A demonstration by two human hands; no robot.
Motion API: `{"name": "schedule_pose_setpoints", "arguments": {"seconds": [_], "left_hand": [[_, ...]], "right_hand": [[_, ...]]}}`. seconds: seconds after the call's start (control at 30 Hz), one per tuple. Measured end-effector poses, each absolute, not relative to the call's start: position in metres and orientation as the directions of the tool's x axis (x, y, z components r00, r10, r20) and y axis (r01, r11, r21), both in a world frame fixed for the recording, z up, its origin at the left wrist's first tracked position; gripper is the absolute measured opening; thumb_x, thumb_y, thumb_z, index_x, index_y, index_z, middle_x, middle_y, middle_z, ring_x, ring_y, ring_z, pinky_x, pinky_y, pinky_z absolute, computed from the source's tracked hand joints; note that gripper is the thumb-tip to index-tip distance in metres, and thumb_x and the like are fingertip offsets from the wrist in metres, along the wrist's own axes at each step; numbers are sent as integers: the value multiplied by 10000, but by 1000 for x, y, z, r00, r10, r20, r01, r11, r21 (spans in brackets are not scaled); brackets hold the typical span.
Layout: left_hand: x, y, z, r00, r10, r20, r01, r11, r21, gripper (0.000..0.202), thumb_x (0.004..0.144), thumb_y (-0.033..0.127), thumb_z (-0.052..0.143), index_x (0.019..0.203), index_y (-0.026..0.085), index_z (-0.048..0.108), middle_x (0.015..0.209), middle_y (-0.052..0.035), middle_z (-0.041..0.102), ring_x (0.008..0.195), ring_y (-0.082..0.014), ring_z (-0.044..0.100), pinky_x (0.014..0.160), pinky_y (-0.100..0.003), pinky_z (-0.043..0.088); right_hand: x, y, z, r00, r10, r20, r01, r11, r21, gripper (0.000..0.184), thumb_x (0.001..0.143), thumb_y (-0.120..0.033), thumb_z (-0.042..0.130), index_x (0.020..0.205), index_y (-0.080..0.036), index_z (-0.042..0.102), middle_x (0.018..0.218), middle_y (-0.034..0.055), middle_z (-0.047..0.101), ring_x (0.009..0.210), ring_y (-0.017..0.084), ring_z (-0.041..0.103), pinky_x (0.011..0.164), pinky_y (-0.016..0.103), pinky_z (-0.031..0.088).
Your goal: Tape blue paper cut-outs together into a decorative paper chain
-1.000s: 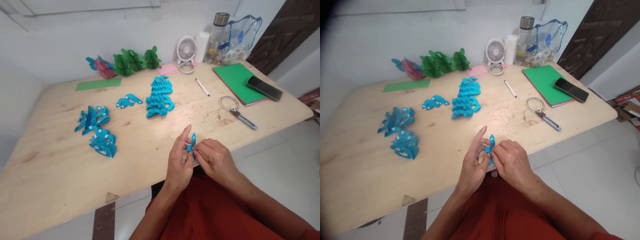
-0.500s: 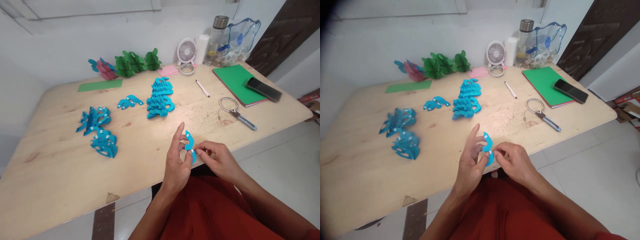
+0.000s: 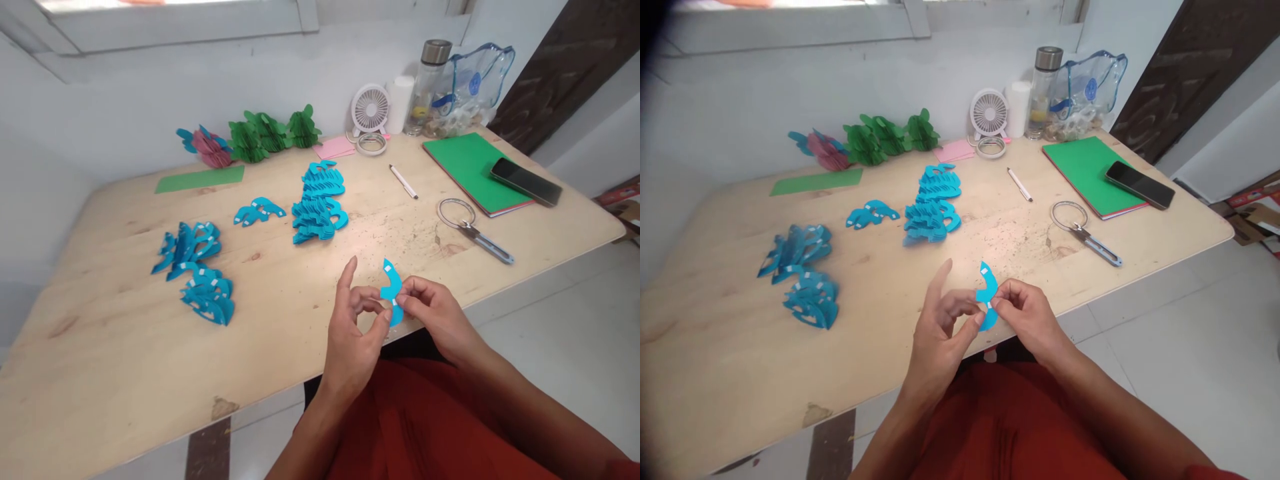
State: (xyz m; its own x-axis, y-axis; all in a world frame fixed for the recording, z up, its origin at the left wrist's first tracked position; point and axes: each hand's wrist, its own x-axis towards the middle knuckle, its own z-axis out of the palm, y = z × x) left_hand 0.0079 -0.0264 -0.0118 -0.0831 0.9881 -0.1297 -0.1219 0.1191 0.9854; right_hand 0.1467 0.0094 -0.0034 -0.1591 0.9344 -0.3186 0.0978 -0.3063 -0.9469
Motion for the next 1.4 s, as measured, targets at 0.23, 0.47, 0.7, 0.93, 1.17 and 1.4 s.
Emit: {"name": "schedule_pose_setpoints", "arguments": {"seconds": [0.23, 0.47, 0.7, 0.93, 1.17, 1.4], "left_hand": [[11, -26, -14, -12, 971, -238, -307, 223, 925, 824, 764, 168, 664, 1465, 253, 240, 749, 27, 645, 783, -151, 604, 830, -320, 453], [5, -24, -4, 168, 938, -304, -589, 343, 732, 797, 718, 129, 729, 1416, 227, 356, 746, 16, 615, 653, -101, 518, 617, -229, 444], [5, -27, -5, 333, 908, -254, -682, 418, 601, 749, 690, 132, 758, 1363, 260, 456, 742, 6, 595, 635, -109, 518, 575, -239, 426], [7, -29, -7, 341, 911, -234, -673, 410, 616, 736, 696, 127, 752, 1360, 264, 466, 739, 0, 609, 610, -101, 510, 577, -236, 435], [9, -27, -9, 344, 908, -240, -631, 413, 657, 728, 673, 116, 762, 1337, 261, 501, 732, 6, 612, 596, -97, 508, 573, -237, 448], [7, -28, -11, 259, 936, -237, -552, 345, 759, 614, 704, 151, 740, 1283, 236, 556, 730, 8, 620, 595, -108, 542, 612, -268, 470]], "right_hand": [[147, 11, -6, -211, 886, -413, -128, -444, -887, 200, 704, -346, 668, 653, -193, 551, 606, -36, 504, 571, 109, 421, 578, 254, 350], [160, 18, -10, -206, 916, -345, -125, -375, -919, 235, 771, -414, 651, 754, -182, 618, 665, -1, 578, 588, 121, 478, 583, 265, 400], [156, 21, -6, -70, 982, -178, 12, -177, -984, 165, 767, -356, 670, 855, -217, 682, 803, 14, 668, 744, 154, 580, 674, 271, 462], [148, 22, 6, -96, 972, -215, 2, -216, -976, 231, 733, -425, 691, 765, -198, 658, 728, 5, 641, 625, 132, 549, 560, 250, 441], [144, 22, 9, -124, 944, -306, -121, -320, -940, 302, 632, -426, 770, 654, -191, 583, 583, -50, 504, 495, 77, 387, 448, 216, 315], [141, 21, 4, -143, 944, -297, -144, -316, -938, 283, 630, -349, 775, 621, -190, 540, 566, -66, 449, 505, 75, 355, 456, 213, 298]]}}
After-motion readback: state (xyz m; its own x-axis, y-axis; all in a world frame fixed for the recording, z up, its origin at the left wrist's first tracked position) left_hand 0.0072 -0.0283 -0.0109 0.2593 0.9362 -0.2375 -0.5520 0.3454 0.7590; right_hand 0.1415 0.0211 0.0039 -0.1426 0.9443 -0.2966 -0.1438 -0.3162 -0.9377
